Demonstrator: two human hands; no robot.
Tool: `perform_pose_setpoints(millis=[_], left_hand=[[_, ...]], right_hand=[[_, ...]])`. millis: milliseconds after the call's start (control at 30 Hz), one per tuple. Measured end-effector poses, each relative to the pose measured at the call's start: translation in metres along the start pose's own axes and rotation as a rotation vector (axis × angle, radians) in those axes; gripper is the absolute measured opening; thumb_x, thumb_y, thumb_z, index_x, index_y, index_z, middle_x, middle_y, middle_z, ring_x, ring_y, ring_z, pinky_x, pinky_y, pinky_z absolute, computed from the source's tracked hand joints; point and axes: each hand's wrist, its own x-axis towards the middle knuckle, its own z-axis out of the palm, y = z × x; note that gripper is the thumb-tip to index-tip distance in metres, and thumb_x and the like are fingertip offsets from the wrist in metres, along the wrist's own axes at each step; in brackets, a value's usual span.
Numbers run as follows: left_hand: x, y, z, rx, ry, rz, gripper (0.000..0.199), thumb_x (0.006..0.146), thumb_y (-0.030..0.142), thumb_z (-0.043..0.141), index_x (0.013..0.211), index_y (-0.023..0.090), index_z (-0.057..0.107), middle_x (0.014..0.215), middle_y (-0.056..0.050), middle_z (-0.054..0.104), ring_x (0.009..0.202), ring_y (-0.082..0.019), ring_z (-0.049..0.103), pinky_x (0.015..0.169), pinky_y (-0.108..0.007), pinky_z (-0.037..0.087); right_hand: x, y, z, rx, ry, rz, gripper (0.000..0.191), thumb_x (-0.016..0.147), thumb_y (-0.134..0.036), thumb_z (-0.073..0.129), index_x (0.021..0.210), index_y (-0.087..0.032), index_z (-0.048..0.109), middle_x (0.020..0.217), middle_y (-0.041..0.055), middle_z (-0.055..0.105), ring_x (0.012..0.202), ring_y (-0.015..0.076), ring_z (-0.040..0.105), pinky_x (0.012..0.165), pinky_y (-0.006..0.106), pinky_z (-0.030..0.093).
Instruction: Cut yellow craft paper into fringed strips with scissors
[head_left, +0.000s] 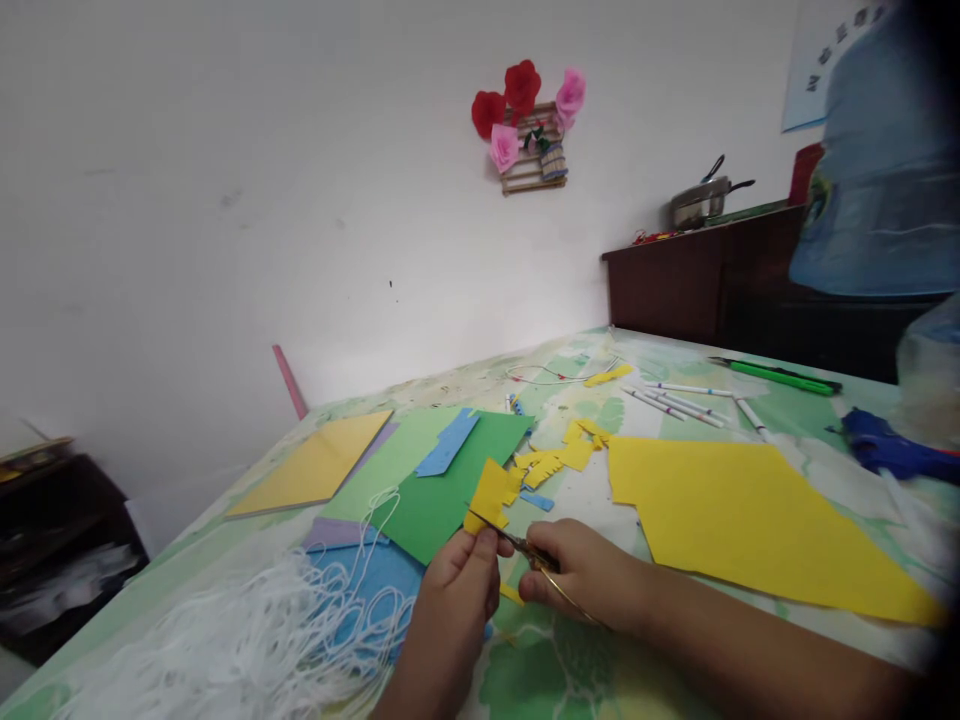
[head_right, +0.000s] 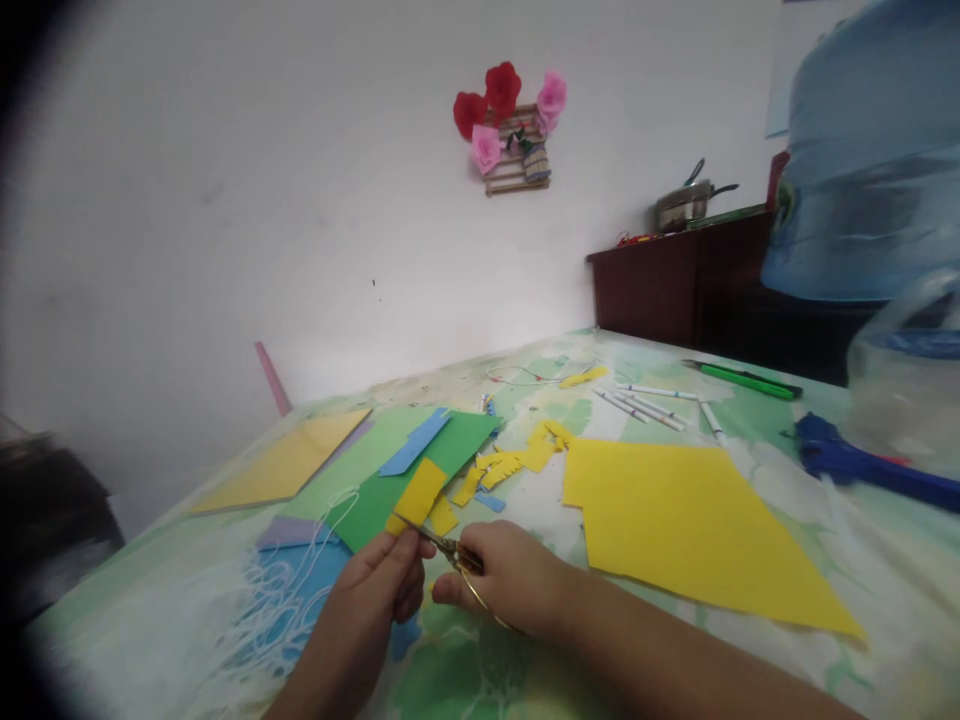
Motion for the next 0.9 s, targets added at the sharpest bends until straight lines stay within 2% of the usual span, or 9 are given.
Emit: perform_pose_setpoints(millis=[333,600,800,900], left_hand=[[0.0000,0.0017,0.0013,-0.087,0.000,-0.034,0.029,0.065,0.042,0.050,0.059,0.014,0.049,0.037,0.009,0.026,0.035,-0.004,0.022,0.038,-0.019,0.016],[-0.0002,0.0027,0.0006,-0.128,-0.017,-0.025,0.028,0.064,0.041,0.052,0.060,0.013,0.050,0.038,0.009,0.026,0.036,-0.003,0.021,0.038,-0.019,0.015],[0.0011,0.0030,0.0007,-0.178,0.003,-0.002,0.028,0.068,0.039,0.049,0.058,0.014,0.049,0.035,0.009,0.027,0.033,-0.003,0.023,0.038,-0.019,0.017],[0.0006,0.0032,-0.0005,-0.161,-0.028,-0.021,0.027,0.068,0.039,0.050,0.058,0.014,0.048,0.035,0.009,0.027,0.033,-0.003,0.023,0.038,-0.019,0.017]], right_hand=[[0.0028,0.0003,0.0018,0.036,-0.004,0.063,0.038,0.062,-0.053,0.054,0.067,-0.015,0.051,0.056,-0.0052,0.042,0.051,0.0068,0.033,0.042,0.017,0.021],[0.0006,0.0032,0.0022,0.045,0.014,0.017,0.035,0.066,-0.049,0.051,0.068,-0.015,0.048,0.057,-0.0052,0.040,0.051,0.0066,0.031,0.042,0.017,0.021],[-0.0052,-0.0027,-0.0045,0.001,-0.008,-0.018,0.039,0.068,-0.054,0.044,0.068,-0.015,0.047,0.058,-0.0040,0.042,0.052,0.0069,0.031,0.043,0.017,0.022],[-0.0054,-0.0040,-0.0058,-0.030,-0.009,-0.017,0.042,0.068,-0.056,0.043,0.068,-0.015,0.047,0.058,-0.0039,0.041,0.051,0.0069,0.031,0.042,0.017,0.021]])
